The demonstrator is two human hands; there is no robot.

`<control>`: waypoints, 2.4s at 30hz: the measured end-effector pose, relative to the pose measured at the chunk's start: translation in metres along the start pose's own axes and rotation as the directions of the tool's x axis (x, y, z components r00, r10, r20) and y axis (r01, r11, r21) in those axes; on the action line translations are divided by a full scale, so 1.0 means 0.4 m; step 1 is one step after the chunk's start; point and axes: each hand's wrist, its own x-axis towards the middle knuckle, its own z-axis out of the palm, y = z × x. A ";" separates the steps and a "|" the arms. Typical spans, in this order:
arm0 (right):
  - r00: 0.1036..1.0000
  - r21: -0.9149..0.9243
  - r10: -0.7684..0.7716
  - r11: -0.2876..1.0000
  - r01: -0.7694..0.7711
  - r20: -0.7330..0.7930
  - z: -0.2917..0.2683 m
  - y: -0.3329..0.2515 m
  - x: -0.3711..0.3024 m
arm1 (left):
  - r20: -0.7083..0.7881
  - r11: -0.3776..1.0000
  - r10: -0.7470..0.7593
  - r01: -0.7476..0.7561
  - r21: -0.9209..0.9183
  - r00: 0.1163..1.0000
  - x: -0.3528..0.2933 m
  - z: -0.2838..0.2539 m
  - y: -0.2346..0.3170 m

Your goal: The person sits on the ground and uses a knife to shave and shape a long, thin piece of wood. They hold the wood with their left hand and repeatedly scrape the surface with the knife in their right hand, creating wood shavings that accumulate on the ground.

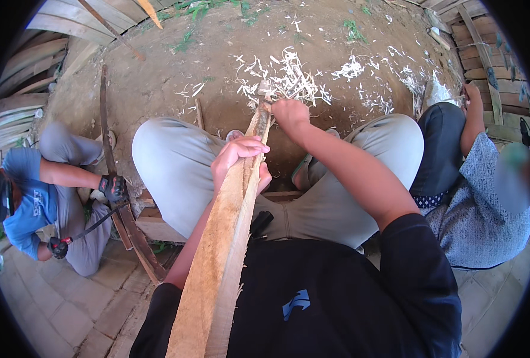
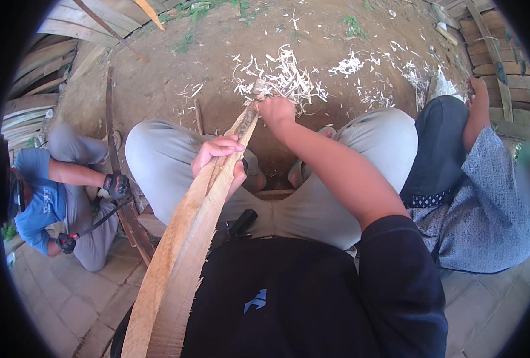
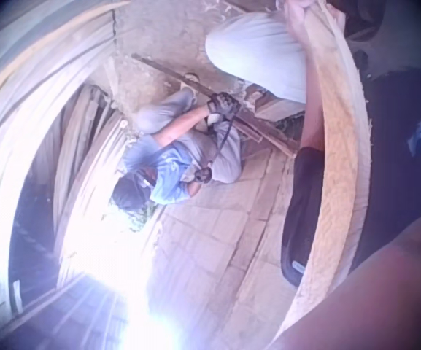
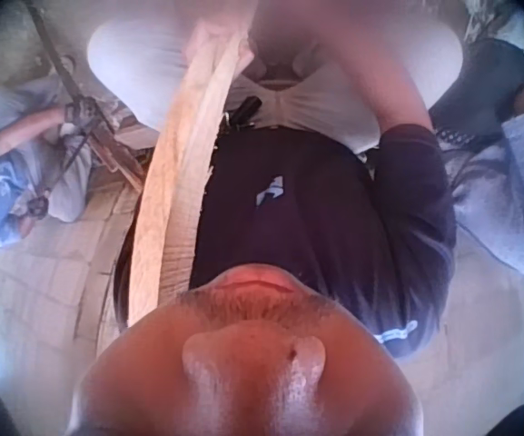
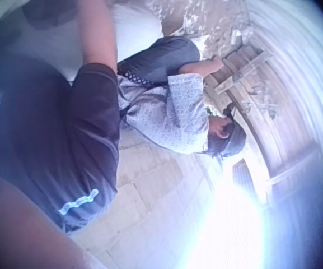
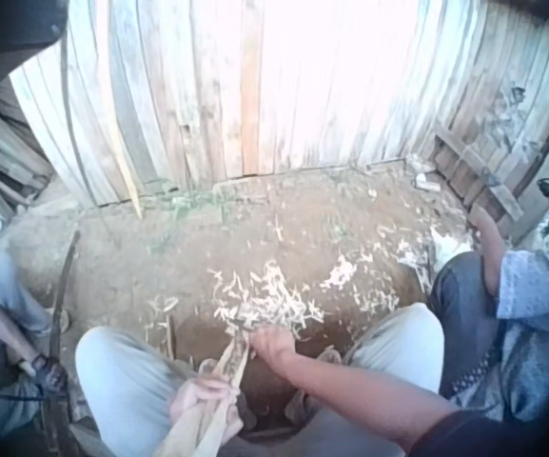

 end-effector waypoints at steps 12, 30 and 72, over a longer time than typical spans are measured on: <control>0.968 -0.027 0.160 0.987 -0.158 0.192 0.099 0.075 0.045 | -0.013 1.000 0.003 -0.003 -0.002 1.000 0.010 0.005 0.008; 0.984 0.123 0.153 0.979 -0.163 0.092 -0.100 0.078 -0.059 | -0.002 1.000 -0.005 0.005 -0.001 1.000 -0.013 -0.006 -0.001; 0.989 0.155 0.067 0.984 -0.087 0.128 0.027 0.011 -0.059 | 0.005 0.993 -0.088 0.087 0.085 0.996 -0.014 0.009 0.031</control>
